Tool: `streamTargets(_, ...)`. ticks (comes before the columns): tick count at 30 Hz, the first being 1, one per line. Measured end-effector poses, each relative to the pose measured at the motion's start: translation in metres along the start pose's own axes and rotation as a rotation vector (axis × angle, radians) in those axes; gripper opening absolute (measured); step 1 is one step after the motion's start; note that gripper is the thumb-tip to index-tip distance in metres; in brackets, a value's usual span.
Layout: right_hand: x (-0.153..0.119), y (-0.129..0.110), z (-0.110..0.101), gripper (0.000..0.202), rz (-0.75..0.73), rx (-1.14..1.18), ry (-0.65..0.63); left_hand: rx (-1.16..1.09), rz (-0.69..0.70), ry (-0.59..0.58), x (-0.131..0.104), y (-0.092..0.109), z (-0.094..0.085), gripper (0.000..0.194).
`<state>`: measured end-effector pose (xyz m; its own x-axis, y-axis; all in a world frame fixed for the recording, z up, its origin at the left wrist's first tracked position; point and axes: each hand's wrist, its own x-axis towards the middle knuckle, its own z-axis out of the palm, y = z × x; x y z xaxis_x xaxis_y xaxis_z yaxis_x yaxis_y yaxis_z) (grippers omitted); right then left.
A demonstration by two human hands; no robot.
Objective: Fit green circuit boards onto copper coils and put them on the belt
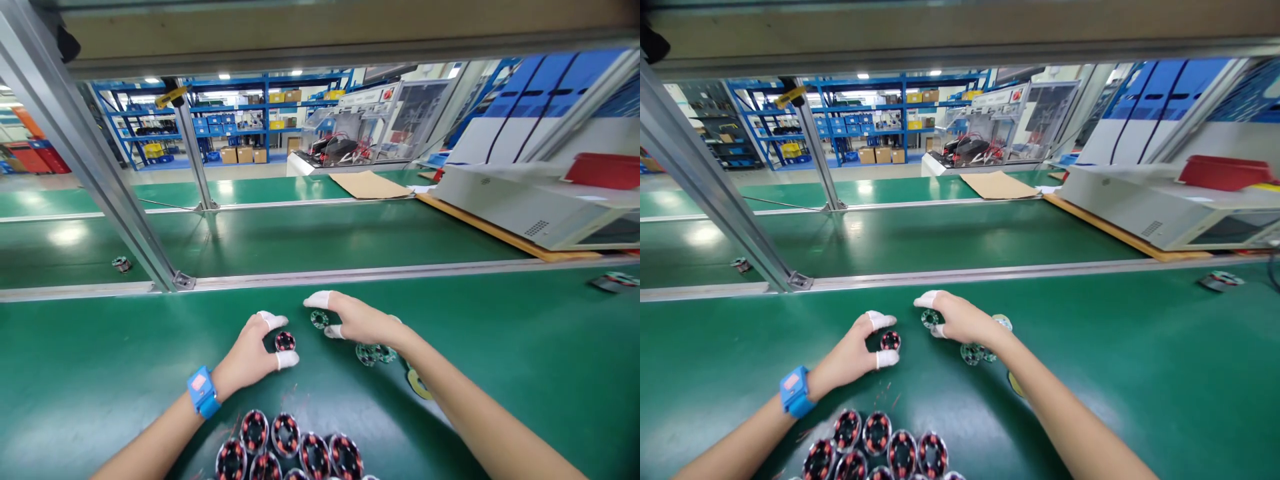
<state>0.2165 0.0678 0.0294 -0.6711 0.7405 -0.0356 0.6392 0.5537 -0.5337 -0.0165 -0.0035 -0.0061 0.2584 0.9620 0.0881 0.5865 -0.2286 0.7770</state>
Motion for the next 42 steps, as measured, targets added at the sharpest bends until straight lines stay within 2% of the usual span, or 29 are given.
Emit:
streamTargets(2, -0.002, 0.002, -0.003, 0.069, 0.031, -0.096, -0.098, 0.010, 0.036, -0.074, 0.001, 0.000, -0.003, 0.048)
streamTargets(4, -0.001, 0.003, -0.002, 0.067, 0.060, -0.154, -0.135, 0.067, 0.029, -0.071, 0.001, 0.001, -0.005, 0.041)
streamTargets(11, 0.005, 0.013, 0.000, 0.039, 0.052, -0.242, -0.075, 0.400, 0.045, 0.024, -0.002, 0.004, -0.001, 0.046)
streamTargets(13, 0.006, 0.010, 0.003, 0.035, 0.046, -0.178, -0.019, 0.448, 0.047, 0.032, -0.002, 0.003, 0.001, 0.045)
streamTargets(18, 0.008, -0.021, 0.027, 0.033, -0.089, 0.283, 0.077, 0.541, 0.039, 0.083, -0.004, 0.002, 0.006, 0.046)
streamTargets(22, 0.009, -0.043, 0.045, 0.030, -0.213, 0.238, 0.136, 0.615, 0.055, 0.104, -0.005, 0.004, 0.007, 0.044)
streamTargets(31, 0.009, -0.039, 0.054, 0.036, -0.251, 0.108, 0.126, 0.617, 0.040, 0.107, -0.004, 0.003, 0.008, 0.042)
streamTargets(42, 0.004, -0.029, 0.067, 0.036, -0.268, 0.143, 0.193, 0.545, 0.035, 0.112, -0.005, 0.001, 0.010, 0.039)
